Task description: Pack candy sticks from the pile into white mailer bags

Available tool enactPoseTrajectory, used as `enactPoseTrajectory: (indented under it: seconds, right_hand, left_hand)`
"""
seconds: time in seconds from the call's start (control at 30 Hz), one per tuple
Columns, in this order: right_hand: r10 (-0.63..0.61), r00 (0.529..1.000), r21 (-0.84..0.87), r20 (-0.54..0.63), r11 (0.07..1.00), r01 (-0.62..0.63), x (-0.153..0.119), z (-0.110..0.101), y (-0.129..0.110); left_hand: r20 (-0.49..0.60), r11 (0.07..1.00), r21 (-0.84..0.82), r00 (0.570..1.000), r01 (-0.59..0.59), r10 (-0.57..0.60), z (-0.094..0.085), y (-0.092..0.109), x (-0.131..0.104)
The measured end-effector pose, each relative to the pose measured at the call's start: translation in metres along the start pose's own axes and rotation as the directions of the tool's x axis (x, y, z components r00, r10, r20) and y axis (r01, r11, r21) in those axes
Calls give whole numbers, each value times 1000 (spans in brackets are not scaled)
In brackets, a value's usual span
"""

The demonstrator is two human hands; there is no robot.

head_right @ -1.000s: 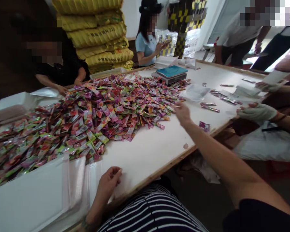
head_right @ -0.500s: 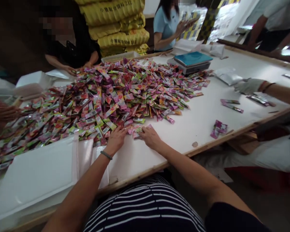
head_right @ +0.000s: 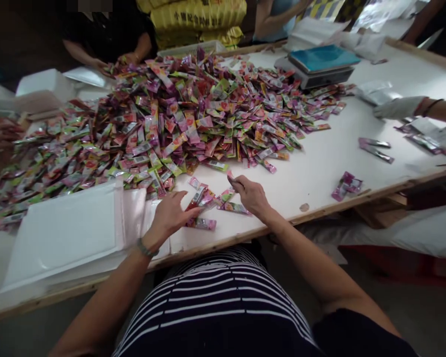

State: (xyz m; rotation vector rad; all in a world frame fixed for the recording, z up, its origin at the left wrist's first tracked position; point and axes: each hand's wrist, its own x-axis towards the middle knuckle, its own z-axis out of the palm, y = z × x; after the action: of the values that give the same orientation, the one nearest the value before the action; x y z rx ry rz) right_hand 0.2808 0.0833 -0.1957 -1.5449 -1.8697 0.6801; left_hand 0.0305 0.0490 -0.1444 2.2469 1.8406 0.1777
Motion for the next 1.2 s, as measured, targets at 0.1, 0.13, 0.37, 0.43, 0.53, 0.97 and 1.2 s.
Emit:
enactPoseTrajectory:
  seconds: [0.1, 0.13, 0.37, 0.43, 0.53, 0.97, 1.2]
  right_hand:
    - [-64, 998, -76, 14, 995, 65, 17, -1, -8]
    - [-106, 994, -90, 17, 990, 107, 20, -2, -10]
    - [-180, 979, -114, 91, 975, 190, 9, -6, -19]
    - [-138, 983, -138, 123, 978, 155, 6, -5, -23]
    - [-111, 982, -178, 154, 974, 138, 9, -5, -22]
    - [-164, 942, -289, 292, 924, 250, 23, 5, 36]
    - [-16, 994, -211, 105, 977, 38, 14, 4, -4]
  left_hand:
    - [143, 994, 70, 985, 87, -96, 3, 10, 26]
    - [174, 993, 49, 978, 109, -116, 4, 10, 31]
    - [66, 995, -95, 998, 31, -25, -7, -20, 12]
    - [77, 987, -113, 990, -110, 119, -4, -26, -2]
    - [163, 977, -131, 968, -170, 191, 7, -30, -16]
    - [219, 910, -402, 976, 101, -12, 12, -36, 7]
    - [205, 949, -303, 967, -82, 149, 20, -19, -23]
